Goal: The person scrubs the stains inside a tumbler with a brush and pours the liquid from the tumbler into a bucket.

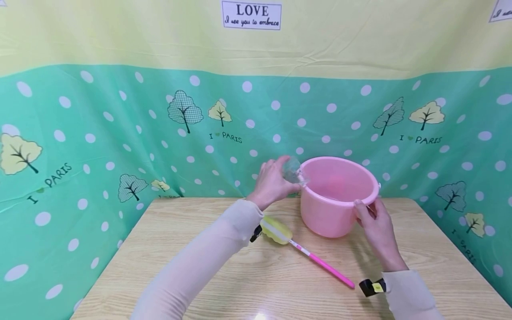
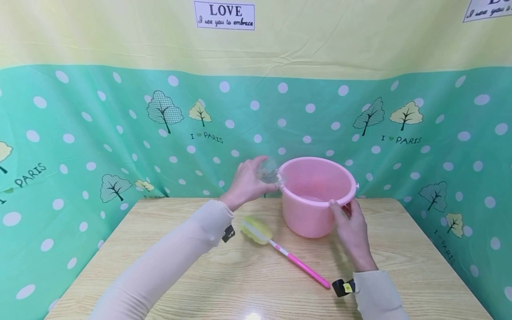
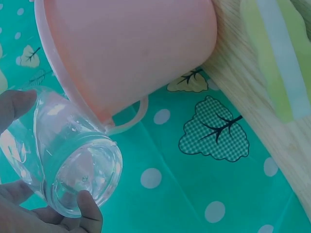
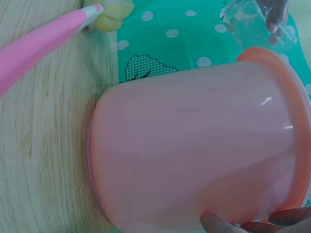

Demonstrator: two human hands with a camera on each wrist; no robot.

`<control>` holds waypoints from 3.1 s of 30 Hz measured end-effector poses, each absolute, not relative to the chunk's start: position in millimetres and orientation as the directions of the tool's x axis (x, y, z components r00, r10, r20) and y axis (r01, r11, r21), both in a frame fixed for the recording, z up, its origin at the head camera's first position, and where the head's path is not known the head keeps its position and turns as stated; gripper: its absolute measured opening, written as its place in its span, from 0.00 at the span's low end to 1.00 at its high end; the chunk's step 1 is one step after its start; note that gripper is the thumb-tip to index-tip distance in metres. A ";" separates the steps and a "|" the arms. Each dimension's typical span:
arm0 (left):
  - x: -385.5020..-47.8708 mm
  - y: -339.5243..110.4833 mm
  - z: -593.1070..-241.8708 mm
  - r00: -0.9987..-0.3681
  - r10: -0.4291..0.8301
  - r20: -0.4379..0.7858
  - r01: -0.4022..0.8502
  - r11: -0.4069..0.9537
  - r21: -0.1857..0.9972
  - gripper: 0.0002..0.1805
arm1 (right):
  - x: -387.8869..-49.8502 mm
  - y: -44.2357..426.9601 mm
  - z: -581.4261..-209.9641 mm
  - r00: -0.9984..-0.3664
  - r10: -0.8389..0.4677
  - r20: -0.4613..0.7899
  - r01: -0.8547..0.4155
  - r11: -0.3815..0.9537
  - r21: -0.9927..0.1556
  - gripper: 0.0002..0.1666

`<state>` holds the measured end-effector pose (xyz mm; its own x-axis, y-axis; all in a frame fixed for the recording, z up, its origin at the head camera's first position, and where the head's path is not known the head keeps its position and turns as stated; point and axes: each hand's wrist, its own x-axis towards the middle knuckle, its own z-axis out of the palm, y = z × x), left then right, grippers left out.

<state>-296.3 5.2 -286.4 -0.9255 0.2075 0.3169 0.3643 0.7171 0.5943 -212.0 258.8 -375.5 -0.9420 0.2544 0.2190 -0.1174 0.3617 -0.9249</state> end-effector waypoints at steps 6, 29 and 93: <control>-296.0 5.1 -286.1 -0.927 0.207 0.311 0.360 0.720 0.593 0.50 | -211.9 258.8 -375.1 -0.943 0.253 0.215 -0.115 0.358 -0.926 0.44; -295.1 5.8 -282.5 -0.932 0.208 0.298 0.348 0.744 0.570 0.50 | -212.3 259.6 -375.2 -0.946 0.249 0.208 -0.111 0.355 -0.928 0.44; -295.0 9.6 -274.9 -0.932 0.243 0.269 0.352 0.786 0.509 0.49 | -212.4 261.5 -376.4 -0.947 0.250 0.203 -0.101 0.366 -0.925 0.44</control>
